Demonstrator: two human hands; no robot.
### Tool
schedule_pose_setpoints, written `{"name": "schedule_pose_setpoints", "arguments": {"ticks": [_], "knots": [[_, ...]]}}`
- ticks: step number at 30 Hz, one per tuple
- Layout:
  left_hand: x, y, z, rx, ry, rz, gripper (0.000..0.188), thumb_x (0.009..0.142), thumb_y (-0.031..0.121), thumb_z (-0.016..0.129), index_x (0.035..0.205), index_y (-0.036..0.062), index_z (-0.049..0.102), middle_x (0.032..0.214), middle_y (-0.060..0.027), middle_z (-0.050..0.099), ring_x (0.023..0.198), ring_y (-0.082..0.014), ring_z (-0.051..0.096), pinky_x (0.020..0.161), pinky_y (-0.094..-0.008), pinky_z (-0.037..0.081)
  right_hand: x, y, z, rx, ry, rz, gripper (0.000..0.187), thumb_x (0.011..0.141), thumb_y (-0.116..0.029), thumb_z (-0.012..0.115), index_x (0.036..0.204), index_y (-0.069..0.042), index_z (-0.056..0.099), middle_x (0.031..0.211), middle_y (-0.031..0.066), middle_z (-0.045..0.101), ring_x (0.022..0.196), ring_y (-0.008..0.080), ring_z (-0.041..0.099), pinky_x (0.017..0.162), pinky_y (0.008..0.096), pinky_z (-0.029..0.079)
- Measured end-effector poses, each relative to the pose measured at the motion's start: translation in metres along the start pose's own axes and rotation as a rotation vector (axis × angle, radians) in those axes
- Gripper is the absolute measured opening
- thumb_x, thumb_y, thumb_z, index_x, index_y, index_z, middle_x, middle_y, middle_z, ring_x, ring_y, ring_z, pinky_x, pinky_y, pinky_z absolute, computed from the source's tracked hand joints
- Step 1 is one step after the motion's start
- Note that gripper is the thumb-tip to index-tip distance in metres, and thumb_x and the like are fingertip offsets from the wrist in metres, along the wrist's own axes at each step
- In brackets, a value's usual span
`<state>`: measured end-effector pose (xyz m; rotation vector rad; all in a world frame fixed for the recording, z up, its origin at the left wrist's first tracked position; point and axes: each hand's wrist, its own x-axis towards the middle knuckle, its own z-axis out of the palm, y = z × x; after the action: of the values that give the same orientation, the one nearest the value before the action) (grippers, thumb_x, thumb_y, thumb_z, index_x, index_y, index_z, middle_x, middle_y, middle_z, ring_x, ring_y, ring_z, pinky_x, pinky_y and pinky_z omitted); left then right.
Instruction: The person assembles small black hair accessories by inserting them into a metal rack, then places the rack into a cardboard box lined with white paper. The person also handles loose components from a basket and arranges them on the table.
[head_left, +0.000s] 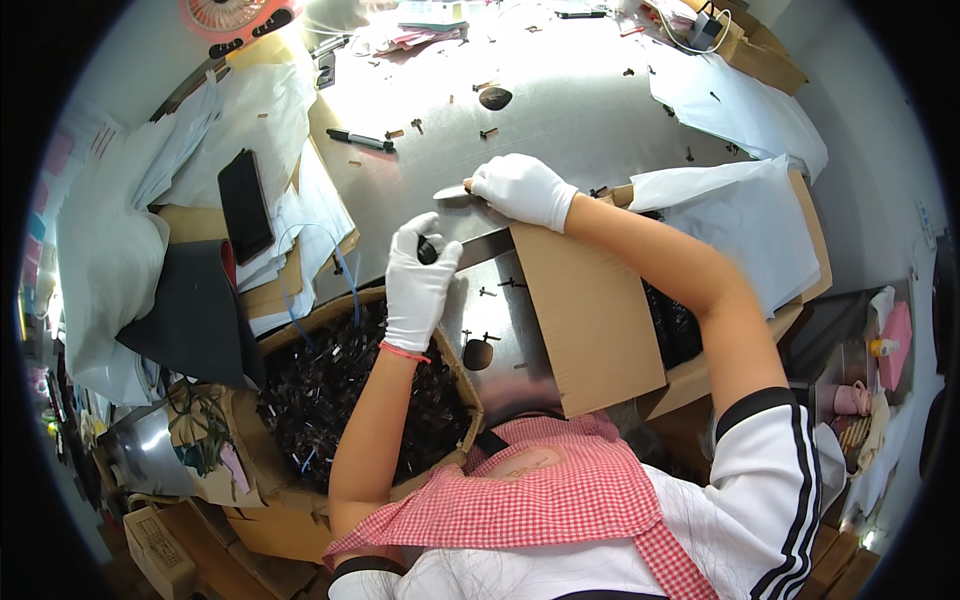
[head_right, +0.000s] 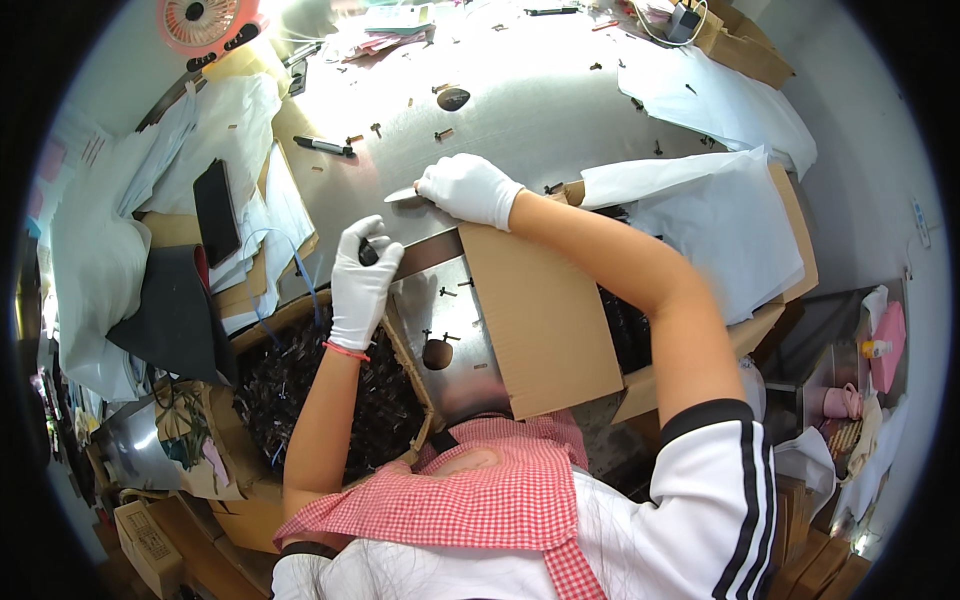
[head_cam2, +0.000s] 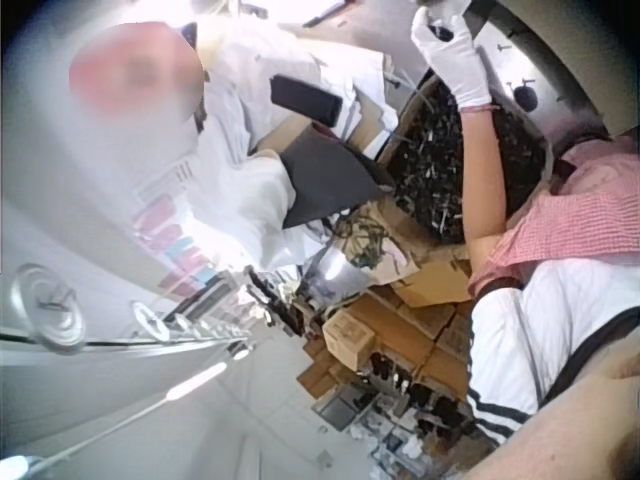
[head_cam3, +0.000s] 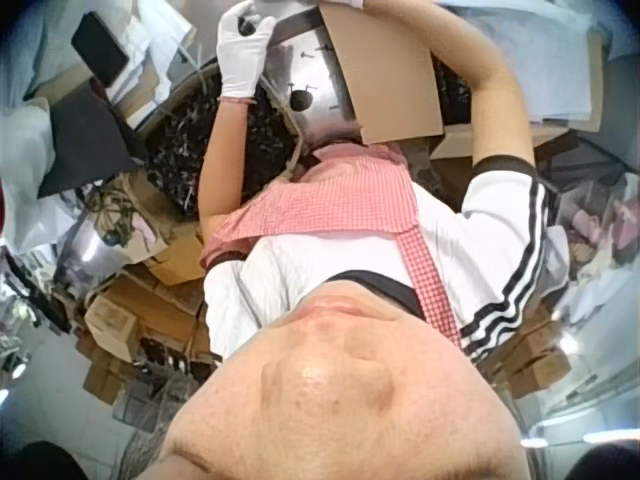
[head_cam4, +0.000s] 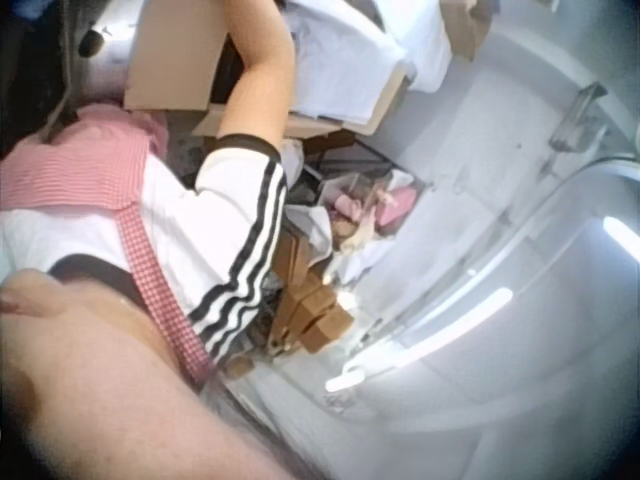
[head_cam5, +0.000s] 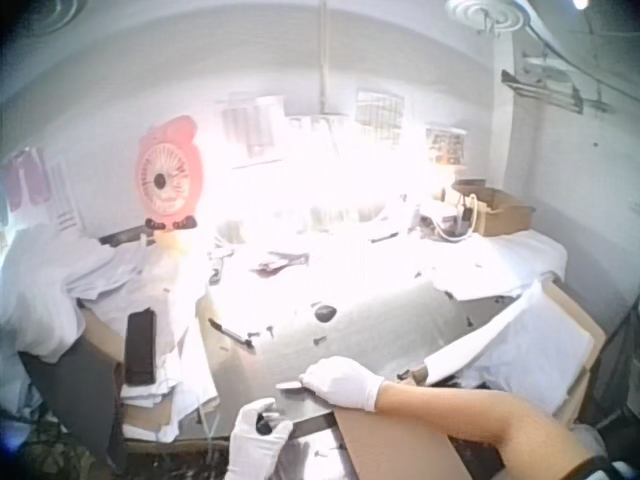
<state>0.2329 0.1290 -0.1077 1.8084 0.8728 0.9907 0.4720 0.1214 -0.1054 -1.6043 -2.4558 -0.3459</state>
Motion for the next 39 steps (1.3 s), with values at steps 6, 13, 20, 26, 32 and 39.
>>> {"name": "schedule_pose_setpoints", "arguments": {"ticks": [6,13,20,26,32,39], "knots": [[0.019,0.021,-0.012,-0.418,-0.069,-0.403,0.039,0.105,0.037,0.048,0.129,0.0069,0.051,0.107,-0.0046,0.060,0.090,-0.0133,0.063,0.079,-0.0329,0.057,0.009,-0.009,-0.041,0.781,0.036,0.084,0.023,0.089,-0.014,0.063,0.112,-0.009,0.060,0.103,0.0096,0.065,0.091,0.0304,0.065,0.082,0.0377,0.052],[0.002,0.050,-0.002,-0.794,-0.370,-0.715,0.044,0.103,0.035,0.049,0.142,0.0148,0.042,0.111,-0.0044,0.063,0.091,-0.0167,0.066,0.058,-0.0276,0.056,0.021,-0.034,-0.085,0.946,-0.369,0.146,0.017,0.090,-0.013,0.062,0.105,-0.006,0.059,0.088,0.0128,0.070,0.071,0.0278,0.066,0.071,0.0380,0.053],[-0.036,0.045,-0.014,-1.166,-0.066,-0.865,0.015,0.104,0.025,0.051,0.113,0.0129,0.055,0.094,-0.0013,0.055,0.082,-0.0130,0.054,0.061,-0.0231,0.044,0.036,-0.074,-0.061,0.528,-0.102,-0.219,0.012,0.083,-0.017,0.060,0.082,-0.007,0.064,0.074,0.0087,0.068,0.074,0.0294,0.070,0.063,0.0392,0.057],[-0.094,0.052,-0.030,-1.324,0.181,-0.990,0.021,0.098,0.010,0.053,0.119,0.0105,0.058,0.105,-0.0055,0.058,0.099,-0.0191,0.055,0.082,-0.0316,0.048,0.056,-0.100,-0.052,0.747,-0.097,-0.464,0.033,0.080,-0.024,0.069,0.109,-0.010,0.063,0.104,0.0109,0.067,0.096,0.0293,0.067,0.077,0.0394,0.057],[-0.141,0.046,-0.051,-1.354,0.152,-0.893,0.027,0.101,0.033,0.056,0.122,0.0162,0.053,0.110,-0.0044,0.057,0.103,-0.0191,0.057,0.081,-0.0306,0.053,0.085,0.000,-0.041,0.483,0.003,0.349,0.042,0.083,-0.026,0.071,0.118,-0.002,0.064,0.114,0.0203,0.065,0.104,0.0345,0.063,0.094,0.0411,0.051],[-0.150,0.042,-0.052,-1.360,0.146,-0.821,0.037,0.103,0.040,0.051,0.130,0.0149,0.051,0.111,-0.0053,0.061,0.105,-0.0220,0.061,0.085,-0.0345,0.058,0.069,0.069,-0.010,0.174,-0.178,0.590,0.046,0.086,-0.039,0.069,0.113,-0.001,0.064,0.124,0.0185,0.060,0.113,0.0326,0.059,0.099,0.0414,0.046]]}}
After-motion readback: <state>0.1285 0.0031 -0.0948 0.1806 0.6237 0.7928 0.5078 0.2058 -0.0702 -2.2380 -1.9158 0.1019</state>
